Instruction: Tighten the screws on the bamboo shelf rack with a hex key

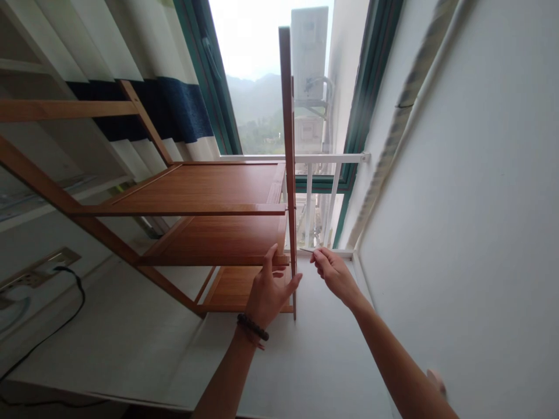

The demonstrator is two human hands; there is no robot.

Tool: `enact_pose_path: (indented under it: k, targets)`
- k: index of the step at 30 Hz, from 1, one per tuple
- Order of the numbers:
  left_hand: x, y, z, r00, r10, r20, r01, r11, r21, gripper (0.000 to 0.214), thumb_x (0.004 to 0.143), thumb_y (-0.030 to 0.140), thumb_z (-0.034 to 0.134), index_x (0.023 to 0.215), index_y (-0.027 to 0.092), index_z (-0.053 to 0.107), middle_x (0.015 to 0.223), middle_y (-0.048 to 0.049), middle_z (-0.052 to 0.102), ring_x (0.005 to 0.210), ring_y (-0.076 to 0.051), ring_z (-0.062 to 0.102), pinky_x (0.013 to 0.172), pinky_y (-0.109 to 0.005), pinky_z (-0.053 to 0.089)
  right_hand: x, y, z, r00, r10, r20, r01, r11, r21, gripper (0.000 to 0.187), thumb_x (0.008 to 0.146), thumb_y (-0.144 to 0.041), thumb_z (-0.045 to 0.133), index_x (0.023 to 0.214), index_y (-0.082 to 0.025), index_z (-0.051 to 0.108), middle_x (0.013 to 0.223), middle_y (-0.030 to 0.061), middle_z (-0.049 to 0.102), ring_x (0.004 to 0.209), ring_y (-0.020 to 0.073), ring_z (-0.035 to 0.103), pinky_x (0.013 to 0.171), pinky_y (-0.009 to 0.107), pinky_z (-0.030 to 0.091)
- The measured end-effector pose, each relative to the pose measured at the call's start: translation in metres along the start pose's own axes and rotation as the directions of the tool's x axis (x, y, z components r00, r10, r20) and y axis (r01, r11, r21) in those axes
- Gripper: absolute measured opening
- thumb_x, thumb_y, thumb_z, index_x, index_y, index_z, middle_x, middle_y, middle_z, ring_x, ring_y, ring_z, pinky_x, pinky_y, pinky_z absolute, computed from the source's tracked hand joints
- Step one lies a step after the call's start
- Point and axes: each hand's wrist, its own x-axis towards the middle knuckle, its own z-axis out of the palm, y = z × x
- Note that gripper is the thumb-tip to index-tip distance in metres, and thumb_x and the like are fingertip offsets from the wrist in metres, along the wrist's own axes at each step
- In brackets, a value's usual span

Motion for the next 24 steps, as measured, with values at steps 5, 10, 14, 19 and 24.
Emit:
enact_pose_path:
  k: [5,10,14,19,24]
  targets:
    - [0.002,0.004,0.012,0.994,-0.004,-0.11,0.017,0.993,0.113,0.081,0.067,0.047,0.064,0.133,0.019,0.027,0.103,-0.0113,0.063,0.073,-0.02,0.066,0.062,-0.031,0.054,0.006,0.008,-0.005,0.999,-0.016,0.029,0.016,1.0,-0.022,0.032,0.086,-0.044,0.038,0.072,-0.019,0.051,0.055,-0.0043,0.034,0.05,0.0102,0.034,0.046,0.021,0.028]
    - [0.005,0.003,0.019,0.977,0.049,-0.207,-0.015,0.986,0.163,0.064,0.071,0.04,0.063,0.125,0.021,0.037,0.108,-0.0106,0.063,0.079,-0.021,0.066,0.069,-0.033,0.053,0.006,0.01,-0.005,1.0,-0.003,0.014,0.003,1.0,0.026,0.031,0.086,-0.044,0.037,0.072,-0.019,0.051,0.055,-0.0047,0.034,0.05,0.0102,0.034,0.047,0.021,0.029]
    - [0.006,0.001,0.022,0.972,0.062,-0.227,-0.025,0.987,0.16,0.058,0.073,0.034,0.061,0.125,0.02,0.039,0.108,-0.0099,0.064,0.087,-0.021,0.065,0.075,-0.033,0.053,0.009,0.003,-0.005,0.999,-0.007,0.031,0.008,1.0,-0.021,0.032,0.087,-0.043,0.037,0.072,-0.019,0.051,0.053,-0.0055,0.031,0.049,0.0102,0.032,0.048,0.022,0.029]
    - [0.004,0.004,0.025,0.965,-0.008,-0.263,0.038,0.993,0.11,0.059,0.071,0.033,0.062,0.125,0.02,0.042,0.107,-0.008,0.065,0.091,-0.021,0.064,0.079,-0.032,0.052,0.013,-0.004,-0.008,0.992,-0.061,0.112,0.074,0.991,-0.109,0.033,0.087,-0.044,0.039,0.076,-0.018,0.056,0.056,-0.0043,0.034,0.051,0.0103,0.033,0.051,0.023,0.03]
    - [0.004,0.007,0.028,0.957,-0.039,-0.287,0.065,0.995,0.082,0.056,0.071,0.03,0.063,0.123,0.02,0.045,0.107,-0.0063,0.065,0.094,-0.02,0.063,0.084,-0.032,0.051,0.012,-0.005,-0.008,0.987,-0.051,0.154,0.064,0.994,-0.083,0.032,0.087,-0.043,0.039,0.078,-0.018,0.057,0.057,-0.0036,0.037,0.052,0.0105,0.034,0.05,0.023,0.028]
